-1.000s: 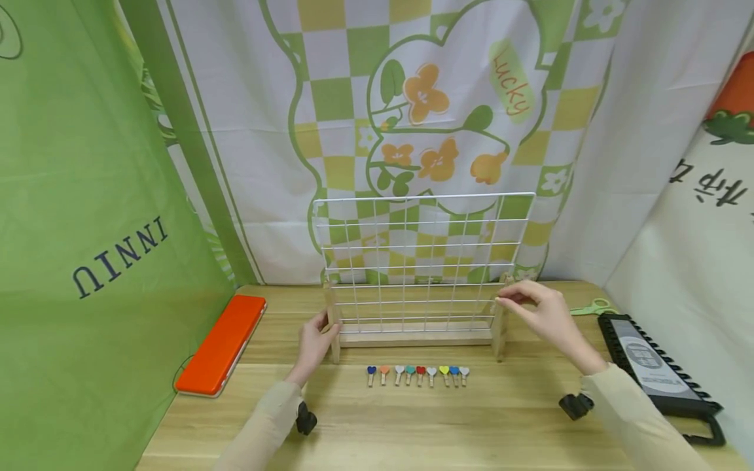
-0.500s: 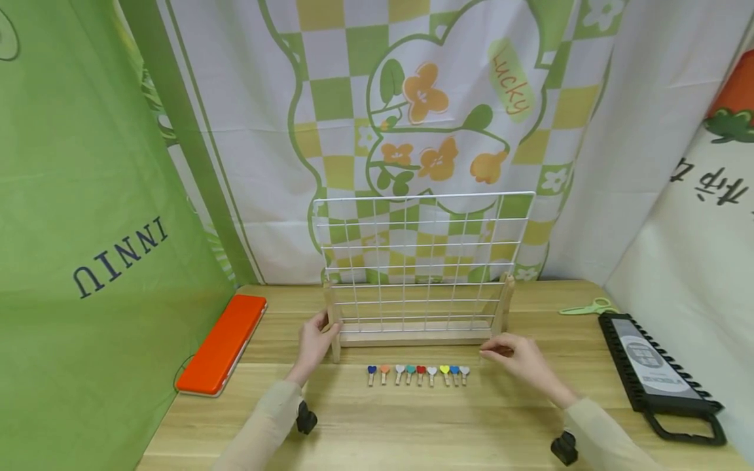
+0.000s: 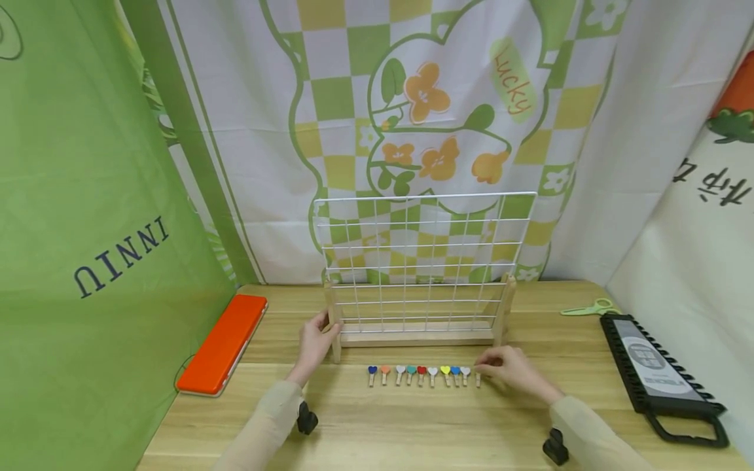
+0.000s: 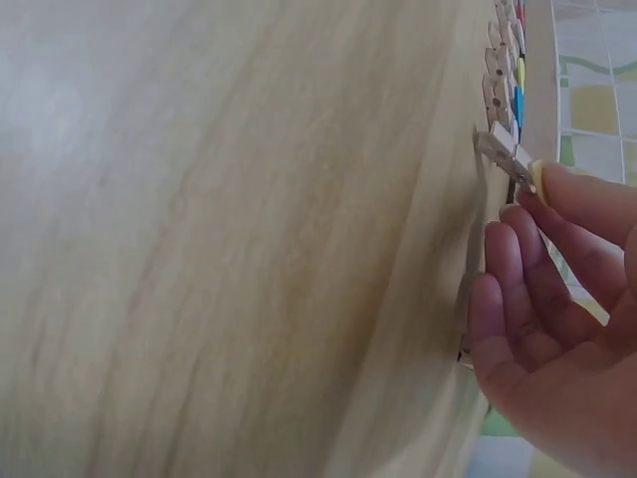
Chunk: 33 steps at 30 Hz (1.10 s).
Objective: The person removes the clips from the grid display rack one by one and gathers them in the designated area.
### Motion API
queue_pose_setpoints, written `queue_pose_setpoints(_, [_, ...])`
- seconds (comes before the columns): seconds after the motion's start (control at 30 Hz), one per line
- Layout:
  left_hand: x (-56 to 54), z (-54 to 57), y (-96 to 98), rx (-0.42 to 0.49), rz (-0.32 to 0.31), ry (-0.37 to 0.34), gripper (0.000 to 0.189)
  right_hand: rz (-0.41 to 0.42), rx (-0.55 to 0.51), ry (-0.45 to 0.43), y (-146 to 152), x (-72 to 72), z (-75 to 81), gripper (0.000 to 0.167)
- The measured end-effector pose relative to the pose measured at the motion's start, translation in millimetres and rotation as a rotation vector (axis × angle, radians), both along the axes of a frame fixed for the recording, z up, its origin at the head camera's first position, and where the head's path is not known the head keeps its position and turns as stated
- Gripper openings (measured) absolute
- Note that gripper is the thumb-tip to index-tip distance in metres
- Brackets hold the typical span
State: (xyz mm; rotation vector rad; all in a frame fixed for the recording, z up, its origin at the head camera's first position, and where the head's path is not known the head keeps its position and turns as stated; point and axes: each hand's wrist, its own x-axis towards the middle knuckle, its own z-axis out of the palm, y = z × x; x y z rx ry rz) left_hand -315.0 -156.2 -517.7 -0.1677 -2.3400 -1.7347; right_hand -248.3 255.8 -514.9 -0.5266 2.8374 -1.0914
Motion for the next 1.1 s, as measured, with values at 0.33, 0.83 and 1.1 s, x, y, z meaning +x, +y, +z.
queue_pose_setpoints(0.33, [0.4, -0.8, 0.1, -0.001, -0.002, -0.033, 0.047, -0.002, 0.019, -0.027, -2.8, 0.6, -1.2, 0.020])
queue_pose_setpoints(0.83, [3.5, 8.7, 3.7, 0.008, -0.008, -0.024, 0.047, -0.007, 0.017, 0.012, 0.7, 0.3, -7.1, 0.019])
queue_pose_setpoints(1.1, [-2.8, -1.3, -2.0, 0.013, 0.007, -0.029, 0.047, -0.001, 0.010, 0.029, 2.0, 3.4, -4.2, 0.019])
